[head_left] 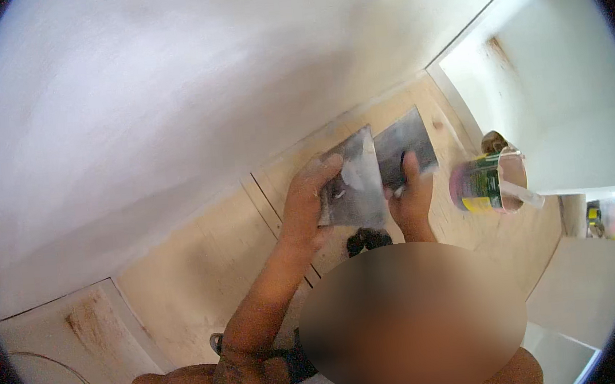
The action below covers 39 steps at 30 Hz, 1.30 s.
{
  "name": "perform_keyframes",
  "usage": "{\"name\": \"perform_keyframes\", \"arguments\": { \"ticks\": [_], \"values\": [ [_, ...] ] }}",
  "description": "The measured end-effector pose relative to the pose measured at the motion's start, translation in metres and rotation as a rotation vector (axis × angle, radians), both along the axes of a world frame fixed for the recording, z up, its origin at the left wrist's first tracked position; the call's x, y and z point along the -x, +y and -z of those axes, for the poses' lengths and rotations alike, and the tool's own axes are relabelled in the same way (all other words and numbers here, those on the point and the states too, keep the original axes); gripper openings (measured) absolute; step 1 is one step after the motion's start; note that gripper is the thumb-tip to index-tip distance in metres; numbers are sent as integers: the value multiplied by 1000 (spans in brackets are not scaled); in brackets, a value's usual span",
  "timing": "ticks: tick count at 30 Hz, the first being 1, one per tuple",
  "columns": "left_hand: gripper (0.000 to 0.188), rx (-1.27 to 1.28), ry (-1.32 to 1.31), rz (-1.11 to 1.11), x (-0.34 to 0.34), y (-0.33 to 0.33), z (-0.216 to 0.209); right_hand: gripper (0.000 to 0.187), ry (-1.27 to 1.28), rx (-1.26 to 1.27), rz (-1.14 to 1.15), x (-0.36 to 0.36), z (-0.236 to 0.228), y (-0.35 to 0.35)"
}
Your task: The person is applying white putty to the wall using a putty knife.
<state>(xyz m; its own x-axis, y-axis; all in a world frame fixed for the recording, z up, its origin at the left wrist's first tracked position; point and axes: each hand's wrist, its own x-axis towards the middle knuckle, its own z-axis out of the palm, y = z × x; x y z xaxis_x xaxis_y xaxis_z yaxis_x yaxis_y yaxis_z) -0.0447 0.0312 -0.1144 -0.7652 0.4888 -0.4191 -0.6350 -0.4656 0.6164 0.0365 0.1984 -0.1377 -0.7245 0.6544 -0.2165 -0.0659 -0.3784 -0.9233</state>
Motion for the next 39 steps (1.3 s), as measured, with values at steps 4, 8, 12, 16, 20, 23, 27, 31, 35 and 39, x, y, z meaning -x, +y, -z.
{"name": "perform_keyframes", "arguments": {
  "ticks": [4, 8, 12, 16, 20, 23, 27, 31, 35, 39],
  "values": [
    [29, -337, -332, 329, -2, 5, 6, 31, 140, 482, -257, 18, -16, 5],
    [33, 5, -306, -73, 1, 9, 1, 37, 143, -364, -455, 1, -16, 0],
    [40, -992, -411, 500, 9, -13, 19, 48, 7, 125, -549, -7, -21, -1],
    [32, 164, -34, 93, 12, -17, 36, 38, -64, -200, -653, -11, -24, -15],
    [26, 140, 212, -190, 22, -19, 15, 49, -16, 181, -497, -35, -18, -34],
    [33, 125, 44, -233, 20, -17, 1, 52, 39, 290, -93, -42, -14, -45],
    [36, -8, 108, -342, 1, -6, -2, 51, 181, 190, -187, -32, -18, -58],
    [45, -131, 244, -319, -15, 0, -7, 41, 67, 176, -178, -22, -25, -61],
    [48, 167, 426, -26, -13, -18, -19, 34, -24, 68, -143, -20, -29, -55],
    [46, 486, 715, 113, -3, -34, -33, 24, -24, -6, -188, -12, -38, -54]
  ]
}}
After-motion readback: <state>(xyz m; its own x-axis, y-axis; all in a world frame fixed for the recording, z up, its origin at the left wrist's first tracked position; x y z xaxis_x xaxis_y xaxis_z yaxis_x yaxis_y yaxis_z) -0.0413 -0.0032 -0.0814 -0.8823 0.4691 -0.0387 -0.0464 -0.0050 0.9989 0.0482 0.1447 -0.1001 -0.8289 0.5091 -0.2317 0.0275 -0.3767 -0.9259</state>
